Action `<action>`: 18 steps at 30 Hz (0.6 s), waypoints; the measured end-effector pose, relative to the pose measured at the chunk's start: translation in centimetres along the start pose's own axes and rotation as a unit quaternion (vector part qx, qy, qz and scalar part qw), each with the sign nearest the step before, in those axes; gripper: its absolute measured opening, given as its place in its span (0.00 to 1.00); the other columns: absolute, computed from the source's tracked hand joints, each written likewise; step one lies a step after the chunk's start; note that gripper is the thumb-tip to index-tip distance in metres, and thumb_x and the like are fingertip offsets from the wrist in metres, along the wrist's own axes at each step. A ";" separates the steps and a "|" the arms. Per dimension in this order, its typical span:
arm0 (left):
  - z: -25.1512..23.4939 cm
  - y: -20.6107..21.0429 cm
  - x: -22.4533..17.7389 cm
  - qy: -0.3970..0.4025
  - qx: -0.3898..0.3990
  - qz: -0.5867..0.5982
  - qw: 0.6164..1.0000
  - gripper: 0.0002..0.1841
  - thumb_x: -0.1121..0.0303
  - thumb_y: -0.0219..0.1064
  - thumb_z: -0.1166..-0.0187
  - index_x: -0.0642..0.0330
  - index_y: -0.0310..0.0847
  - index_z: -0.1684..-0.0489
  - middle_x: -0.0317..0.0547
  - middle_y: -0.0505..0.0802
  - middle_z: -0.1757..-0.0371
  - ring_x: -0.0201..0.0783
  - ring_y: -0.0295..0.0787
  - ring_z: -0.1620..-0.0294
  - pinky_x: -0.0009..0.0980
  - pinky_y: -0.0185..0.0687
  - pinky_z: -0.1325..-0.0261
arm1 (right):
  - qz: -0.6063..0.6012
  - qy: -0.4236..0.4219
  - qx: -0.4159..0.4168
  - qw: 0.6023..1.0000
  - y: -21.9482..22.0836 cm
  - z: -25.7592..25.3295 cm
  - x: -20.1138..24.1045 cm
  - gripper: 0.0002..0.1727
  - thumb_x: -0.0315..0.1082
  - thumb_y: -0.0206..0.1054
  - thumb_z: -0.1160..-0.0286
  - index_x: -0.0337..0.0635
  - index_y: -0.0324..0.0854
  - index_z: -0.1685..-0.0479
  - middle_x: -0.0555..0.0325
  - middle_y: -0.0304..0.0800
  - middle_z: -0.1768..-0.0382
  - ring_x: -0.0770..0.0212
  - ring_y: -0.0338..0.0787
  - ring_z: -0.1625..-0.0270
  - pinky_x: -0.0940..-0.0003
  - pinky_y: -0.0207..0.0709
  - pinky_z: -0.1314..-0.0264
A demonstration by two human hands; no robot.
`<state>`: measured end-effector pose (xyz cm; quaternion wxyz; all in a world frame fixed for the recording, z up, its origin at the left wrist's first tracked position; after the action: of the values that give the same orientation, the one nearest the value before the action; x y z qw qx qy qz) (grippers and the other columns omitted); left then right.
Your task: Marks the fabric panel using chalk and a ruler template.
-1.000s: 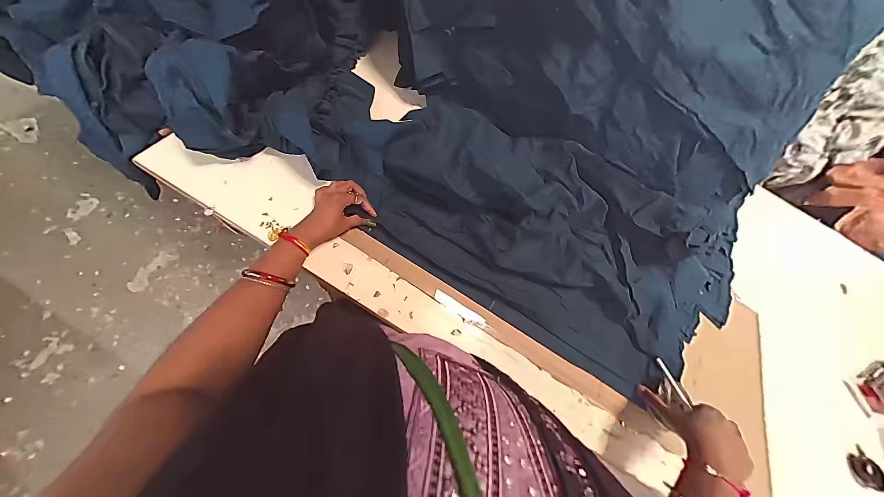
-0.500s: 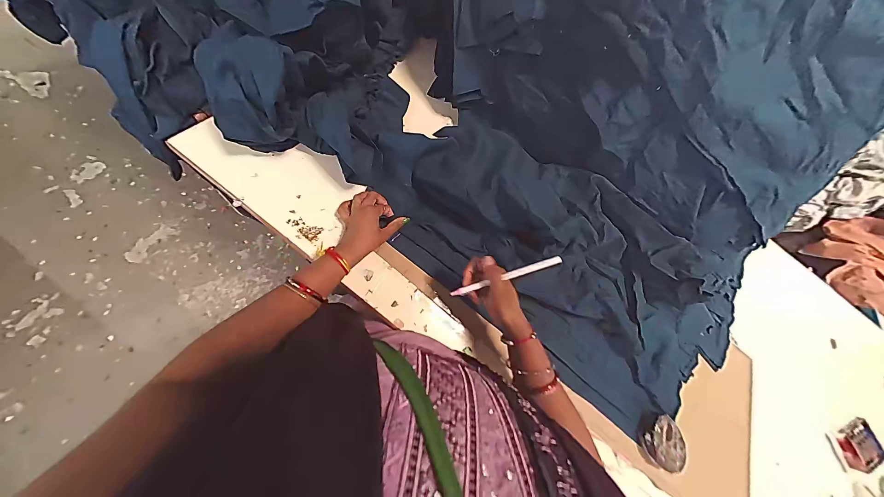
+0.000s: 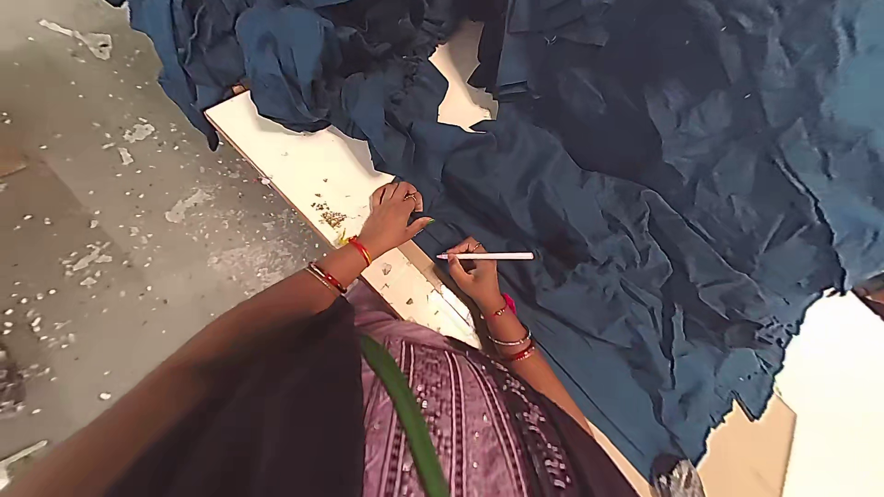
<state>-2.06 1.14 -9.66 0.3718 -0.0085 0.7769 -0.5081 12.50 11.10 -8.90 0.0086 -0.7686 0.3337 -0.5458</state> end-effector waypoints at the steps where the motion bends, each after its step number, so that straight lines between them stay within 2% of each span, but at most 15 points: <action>1: 0.0 0.0 -0.1 0.000 0.002 -0.003 1.000 0.17 0.56 0.71 0.21 0.66 0.86 0.58 0.66 0.85 0.36 0.70 0.76 0.28 0.72 0.59 0.26 | 0.020 -0.013 0.004 1.000 0.2 0.1 0.2 0.07 0.25 0.65 0.34 0.27 0.83 0.68 0.56 0.87 0.73 0.80 0.78 0.75 0.86 0.71 0.70; 3: -0.1 0.0 -0.1 0.000 0.004 -0.005 1.000 0.18 0.56 0.70 0.21 0.67 0.86 0.57 0.67 0.85 0.36 0.70 0.76 0.27 0.72 0.58 0.25 | 0.098 -0.050 0.011 0.994 0.7 0.2 1.2 0.07 0.28 0.66 0.33 0.30 0.82 0.72 0.51 0.87 0.74 0.68 0.85 0.70 0.77 0.79 0.62; 5: 0.1 0.2 0.0 -0.005 0.009 0.000 1.000 0.17 0.58 0.71 0.21 0.68 0.86 0.57 0.68 0.85 0.35 0.70 0.75 0.26 0.72 0.57 0.24 | 0.204 -0.071 0.011 0.976 1.4 0.4 2.3 0.11 0.31 0.66 0.30 0.31 0.82 0.76 0.46 0.86 0.78 0.53 0.90 0.71 0.64 0.84 0.64; 7: -0.1 0.2 0.1 -0.005 0.008 0.002 1.000 0.17 0.58 0.72 0.22 0.68 0.86 0.58 0.68 0.85 0.35 0.71 0.75 0.26 0.72 0.56 0.24 | 0.243 -0.052 -0.022 0.968 0.8 0.3 2.1 0.14 0.31 0.66 0.27 0.29 0.82 0.77 0.44 0.85 0.78 0.51 0.90 0.72 0.62 0.84 0.64; 9: -0.2 0.2 0.1 0.000 -0.001 0.001 1.000 0.18 0.57 0.72 0.22 0.68 0.86 0.58 0.68 0.86 0.37 0.70 0.76 0.26 0.72 0.57 0.25 | 0.236 -0.025 -0.064 0.969 -0.4 -0.1 1.4 0.12 0.30 0.66 0.27 0.28 0.80 0.74 0.47 0.81 0.78 0.58 0.84 0.73 0.69 0.79 0.63; 13: -0.6 0.6 0.5 0.001 0.013 0.018 1.000 0.19 0.58 0.72 0.22 0.71 0.86 0.57 0.70 0.86 0.36 0.71 0.75 0.25 0.73 0.54 0.23 | 0.272 0.025 -0.062 0.960 -0.3 -0.4 0.8 0.12 0.30 0.68 0.27 0.27 0.81 0.72 0.44 0.82 0.77 0.50 0.88 0.71 0.59 0.82 0.62; 14: -0.6 0.6 0.5 -0.001 0.015 0.018 1.000 0.19 0.58 0.72 0.22 0.71 0.86 0.57 0.69 0.86 0.36 0.71 0.75 0.25 0.73 0.54 0.23 | 0.245 0.048 -0.083 0.965 -0.8 -0.5 0.2 0.13 0.30 0.68 0.26 0.27 0.80 0.74 0.47 0.79 0.80 0.54 0.84 0.74 0.62 0.79 0.65; 15: -0.6 0.6 0.6 -0.001 0.013 0.012 1.000 0.19 0.57 0.72 0.22 0.69 0.86 0.57 0.68 0.86 0.36 0.70 0.75 0.25 0.73 0.55 0.23 | 0.179 0.088 -0.118 0.973 -1.9 -0.4 -0.7 0.14 0.29 0.66 0.24 0.29 0.76 0.76 0.54 0.73 0.82 0.63 0.77 0.78 0.69 0.72 0.70; 16: -0.6 0.7 0.6 -0.001 0.013 0.010 1.000 0.19 0.57 0.72 0.21 0.69 0.86 0.57 0.67 0.86 0.36 0.70 0.75 0.25 0.73 0.55 0.23 | 0.071 0.143 -0.162 0.974 -3.2 -0.1 -1.8 0.14 0.26 0.62 0.20 0.30 0.73 0.76 0.60 0.69 0.84 0.70 0.71 0.81 0.74 0.67 0.74; 17: -0.6 0.8 0.7 -0.003 0.019 0.012 1.000 0.19 0.57 0.72 0.21 0.69 0.86 0.56 0.68 0.86 0.35 0.69 0.74 0.24 0.72 0.53 0.22 | -0.058 0.191 -0.198 0.960 -4.4 0.4 -2.6 0.14 0.27 0.55 0.14 0.40 0.68 0.74 0.69 0.68 0.87 0.77 0.69 0.86 0.81 0.66 0.80; 18: -0.7 0.7 0.7 -0.004 0.022 0.015 1.000 0.19 0.57 0.72 0.21 0.70 0.85 0.56 0.68 0.85 0.35 0.70 0.73 0.23 0.72 0.52 0.21 | -0.163 0.222 -0.213 0.937 -5.4 0.9 -2.6 0.15 0.28 0.49 0.10 0.47 0.66 0.72 0.74 0.70 0.88 0.80 0.69 0.88 0.84 0.65 0.84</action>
<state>-2.72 1.77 -10.51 0.3828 0.0089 0.7639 -0.5195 15.51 16.31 -9.43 -0.3187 -0.6553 0.3056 -0.6129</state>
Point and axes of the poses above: each hand's wrist, its own z-axis away from the middle knuckle, its own y-axis out of the palm, x = y × z, the point moved 10 cm from there along -z, towards the middle knuckle
